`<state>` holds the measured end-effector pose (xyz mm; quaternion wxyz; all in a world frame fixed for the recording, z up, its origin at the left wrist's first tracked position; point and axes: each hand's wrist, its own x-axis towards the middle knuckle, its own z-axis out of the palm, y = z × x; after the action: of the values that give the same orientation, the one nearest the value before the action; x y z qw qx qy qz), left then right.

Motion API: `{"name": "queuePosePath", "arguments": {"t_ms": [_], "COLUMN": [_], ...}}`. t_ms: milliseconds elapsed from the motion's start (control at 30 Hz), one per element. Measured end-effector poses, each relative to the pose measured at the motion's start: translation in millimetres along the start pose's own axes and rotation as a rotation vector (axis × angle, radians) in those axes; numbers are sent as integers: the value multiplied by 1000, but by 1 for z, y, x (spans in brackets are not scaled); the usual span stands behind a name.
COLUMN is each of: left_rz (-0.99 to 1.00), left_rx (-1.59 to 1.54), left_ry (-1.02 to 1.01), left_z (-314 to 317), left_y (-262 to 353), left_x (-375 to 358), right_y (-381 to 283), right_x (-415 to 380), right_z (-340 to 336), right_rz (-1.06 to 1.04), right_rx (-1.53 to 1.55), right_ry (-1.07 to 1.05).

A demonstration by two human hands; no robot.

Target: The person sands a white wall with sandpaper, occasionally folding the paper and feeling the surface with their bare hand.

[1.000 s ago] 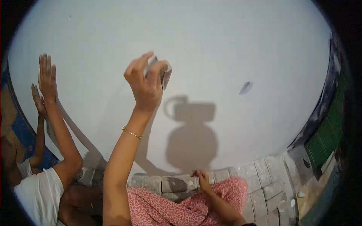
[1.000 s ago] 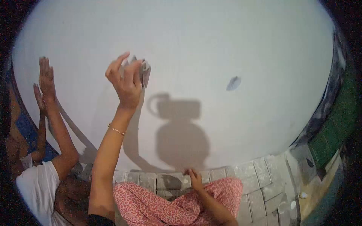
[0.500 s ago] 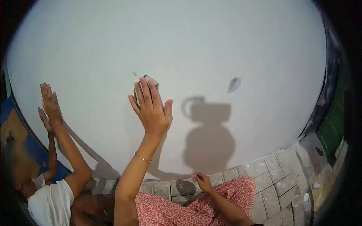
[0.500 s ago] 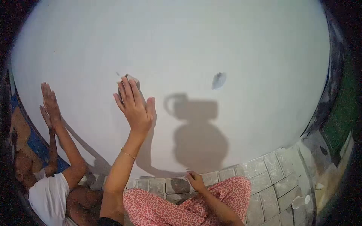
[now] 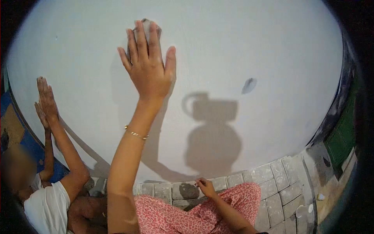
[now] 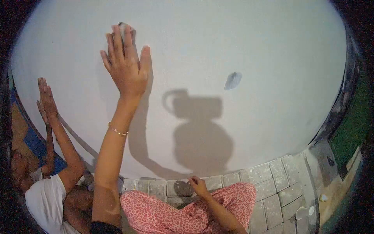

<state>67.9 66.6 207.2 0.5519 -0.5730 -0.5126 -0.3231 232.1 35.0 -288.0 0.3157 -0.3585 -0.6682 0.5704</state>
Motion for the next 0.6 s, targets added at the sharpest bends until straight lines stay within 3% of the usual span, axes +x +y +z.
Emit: {"name": "queuePosePath", "arguments": {"t_ms": [67,133,200,267,300,333,400,433,533,600], "left_rz": [9,437,435,-2,-194,-186,12,248,163,-173], "left_rx": [-91,-207,-187,9,51,44,-138,-226,-85,39], "left_ry": [53,-148,-142,-15,148,141,-23,-140,-54,242], "left_z": [9,10,6,-3,1,4,7,6,-2,3], "left_y": [14,28,20,0,-7,-1,18,21,-1,-20], "left_x": [-5,-22,-23,-11,-6,-11,-22,-26,-14,3], "right_y": [4,-2,-3,-7,-5,-3,0,1,12,13], "right_x": [1,1,1,1,2,1,3,4,9,9], "right_z": [-1,-1,-3,-6,-7,-6,-5,-6,-4,-8], "right_rz": [-19,17,19,54,46,42,50,61,36,23], "right_rx": [-25,43,0,36,9,-19,-8,4,6,-39], "right_ry": [8,-16,9,4,10,20,18,8,39,41]}}
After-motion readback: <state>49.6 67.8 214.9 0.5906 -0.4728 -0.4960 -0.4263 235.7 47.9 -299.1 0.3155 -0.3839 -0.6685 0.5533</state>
